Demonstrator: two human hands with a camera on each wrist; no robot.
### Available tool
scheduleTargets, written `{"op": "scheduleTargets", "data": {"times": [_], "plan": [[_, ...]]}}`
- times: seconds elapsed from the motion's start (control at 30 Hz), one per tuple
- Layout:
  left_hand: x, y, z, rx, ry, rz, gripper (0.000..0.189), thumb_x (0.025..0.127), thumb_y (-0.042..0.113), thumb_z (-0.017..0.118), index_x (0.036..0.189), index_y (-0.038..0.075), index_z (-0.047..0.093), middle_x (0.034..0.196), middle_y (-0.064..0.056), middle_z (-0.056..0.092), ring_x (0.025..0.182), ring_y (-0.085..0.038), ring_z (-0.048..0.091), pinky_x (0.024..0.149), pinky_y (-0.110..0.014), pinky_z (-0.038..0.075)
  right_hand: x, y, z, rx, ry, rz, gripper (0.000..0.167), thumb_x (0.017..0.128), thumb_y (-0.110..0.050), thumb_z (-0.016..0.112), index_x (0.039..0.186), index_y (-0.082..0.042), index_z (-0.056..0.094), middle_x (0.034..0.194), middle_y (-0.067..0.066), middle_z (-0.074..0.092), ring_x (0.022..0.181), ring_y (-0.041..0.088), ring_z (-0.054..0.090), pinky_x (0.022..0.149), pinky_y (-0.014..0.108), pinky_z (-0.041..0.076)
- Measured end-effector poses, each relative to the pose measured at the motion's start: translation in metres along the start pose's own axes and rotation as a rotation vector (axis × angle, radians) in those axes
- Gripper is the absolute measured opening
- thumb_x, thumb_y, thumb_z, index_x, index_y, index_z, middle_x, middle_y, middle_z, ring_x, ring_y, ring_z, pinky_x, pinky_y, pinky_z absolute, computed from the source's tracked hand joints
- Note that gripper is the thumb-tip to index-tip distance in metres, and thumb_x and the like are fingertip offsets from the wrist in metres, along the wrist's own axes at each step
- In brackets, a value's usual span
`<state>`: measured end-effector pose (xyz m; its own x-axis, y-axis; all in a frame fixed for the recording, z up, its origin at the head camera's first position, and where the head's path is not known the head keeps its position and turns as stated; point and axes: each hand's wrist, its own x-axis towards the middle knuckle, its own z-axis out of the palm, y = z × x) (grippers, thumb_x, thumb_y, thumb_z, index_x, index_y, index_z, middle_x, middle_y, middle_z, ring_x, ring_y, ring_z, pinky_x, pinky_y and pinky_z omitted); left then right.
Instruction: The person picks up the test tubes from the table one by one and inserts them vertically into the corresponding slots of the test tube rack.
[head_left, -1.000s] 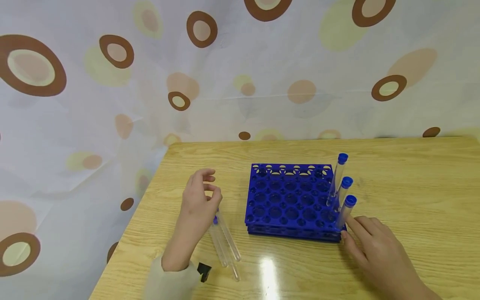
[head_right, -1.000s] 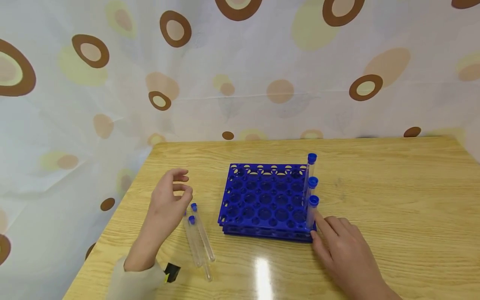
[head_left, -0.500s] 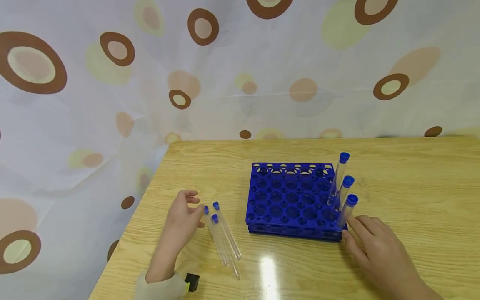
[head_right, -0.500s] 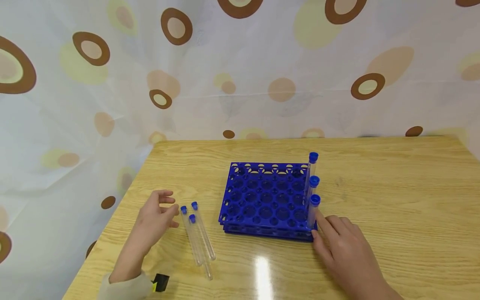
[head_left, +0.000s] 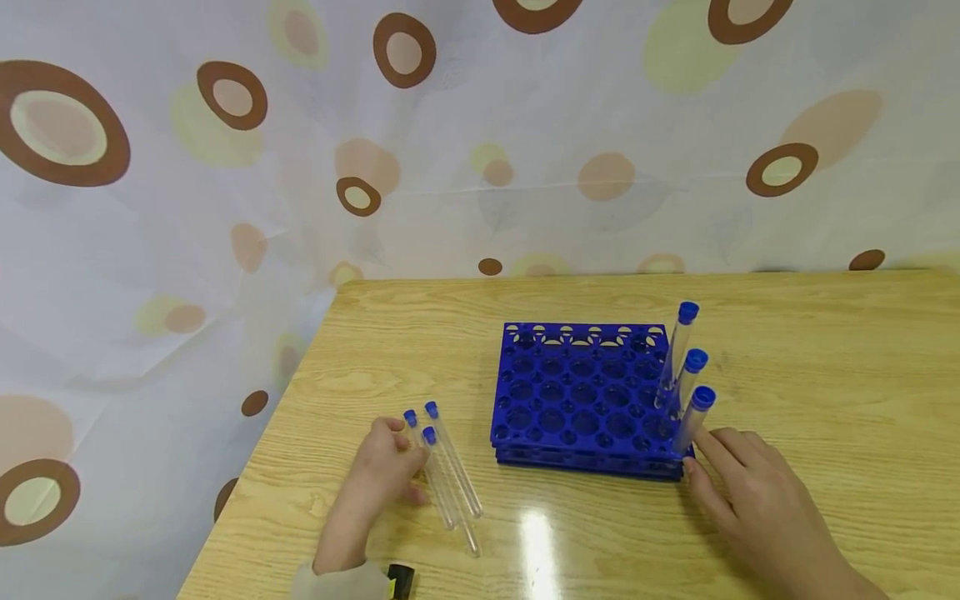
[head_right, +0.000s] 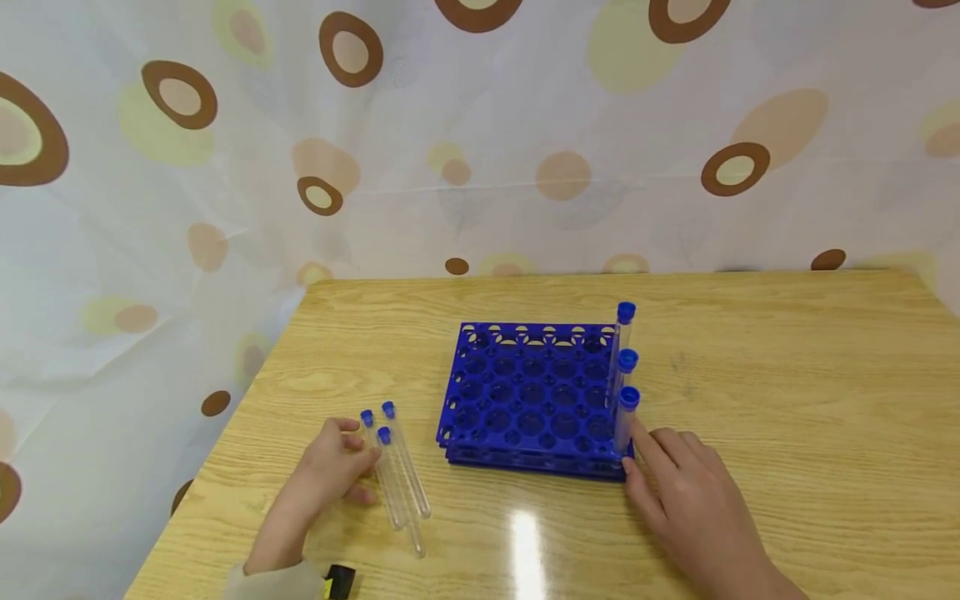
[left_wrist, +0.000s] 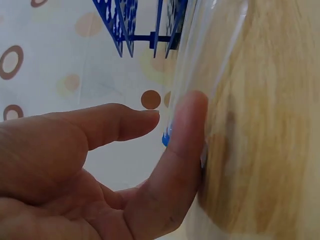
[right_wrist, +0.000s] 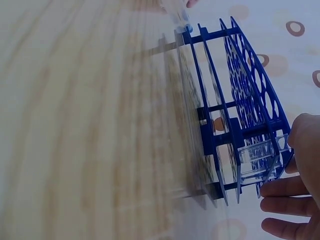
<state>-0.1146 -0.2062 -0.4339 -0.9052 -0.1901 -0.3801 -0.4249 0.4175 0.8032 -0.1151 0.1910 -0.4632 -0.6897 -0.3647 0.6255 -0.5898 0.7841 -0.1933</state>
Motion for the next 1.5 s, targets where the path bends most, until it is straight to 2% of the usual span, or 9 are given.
{"op": "scheduleTargets", "data": {"times": [0.13,0.37,0.67,0.8,0.93,1.1,1.33,1.5], "plan": [[0.0,-0.001,0.005,-0.012,0.006,-0.014,0.062,0.091,0.008,0.067,0.141,-0.003,0.032,0.128,-0.026,0.043,0.056,-0.024,0.066,0.056,-0.035,0.061,0.0,0.0,0.0,0.0,0.004,-0.001,0.058,0.105,-0.041,0.033,0.112,0.004,0.068,0.091,0.01,0.067,0.082,0.027,0.061,0.076,0.039,0.044],[-0.001,0.001,0.009,0.017,0.022,0.004,0.058,0.091,0.006,0.068,0.137,-0.006,0.035,0.125,-0.026,0.044,0.058,-0.024,0.066,0.054,-0.034,0.061,0.0,0.0,-0.001,0.004,0.004,0.007,0.055,0.105,-0.039,0.036,0.112,0.004,0.068,0.091,0.01,0.067,0.083,0.027,0.061,0.077,0.039,0.044],[-0.002,0.003,0.012,0.016,0.03,-0.02,0.062,0.091,-0.001,0.066,0.142,-0.008,0.032,0.125,-0.026,0.043,0.055,-0.024,0.066,0.054,-0.034,0.061,0.001,-0.001,0.0,-0.001,0.016,-0.006,0.064,0.106,-0.045,0.028,0.113,0.005,0.068,0.09,0.01,0.067,0.08,0.027,0.061,0.074,0.042,0.046],[-0.001,0.005,0.014,0.057,0.055,-0.032,0.066,0.088,-0.002,0.067,0.144,-0.01,0.033,0.129,-0.028,0.044,0.055,-0.023,0.065,0.053,-0.032,0.06,0.001,0.0,0.0,-0.005,0.005,-0.006,0.062,0.106,-0.043,0.031,0.112,0.005,0.069,0.09,0.01,0.067,0.079,0.027,0.062,0.072,0.044,0.048],[-0.001,0.005,0.015,0.126,0.073,-0.025,0.062,0.086,-0.002,0.068,0.138,-0.014,0.038,0.127,-0.03,0.043,0.056,-0.023,0.064,0.051,-0.029,0.059,0.001,0.0,0.0,-0.007,-0.004,-0.001,0.058,0.106,-0.041,0.034,0.111,0.005,0.069,0.091,0.01,0.067,0.08,0.027,0.062,0.072,0.045,0.049],[-0.001,0.004,0.015,0.16,0.08,-0.011,0.057,0.084,-0.003,0.066,0.134,-0.015,0.041,0.119,-0.028,0.043,0.057,-0.024,0.063,0.051,-0.028,0.058,0.001,-0.001,0.0,-0.009,0.006,-0.005,0.064,0.106,-0.045,0.029,0.11,0.005,0.069,0.091,0.01,0.067,0.08,0.027,0.062,0.073,0.044,0.048],[-0.001,0.002,0.009,0.085,0.049,0.02,0.068,0.081,-0.007,0.064,0.141,-0.016,0.034,0.129,-0.032,0.047,0.053,-0.022,0.064,0.052,-0.032,0.06,0.001,0.0,0.0,-0.013,0.019,-0.013,0.069,0.106,-0.047,0.024,0.108,0.006,0.069,0.09,0.011,0.067,0.08,0.027,0.062,0.074,0.042,0.047],[0.0,0.0,0.006,0.03,0.03,0.006,0.065,0.081,-0.008,0.063,0.14,-0.012,0.035,0.127,-0.026,0.045,0.055,-0.023,0.064,0.055,-0.034,0.061,0.001,0.0,0.0,-0.014,0.012,-0.007,0.067,0.106,-0.046,0.026,0.109,0.005,0.069,0.09,0.011,0.067,0.08,0.027,0.062,0.074,0.042,0.047]]}}
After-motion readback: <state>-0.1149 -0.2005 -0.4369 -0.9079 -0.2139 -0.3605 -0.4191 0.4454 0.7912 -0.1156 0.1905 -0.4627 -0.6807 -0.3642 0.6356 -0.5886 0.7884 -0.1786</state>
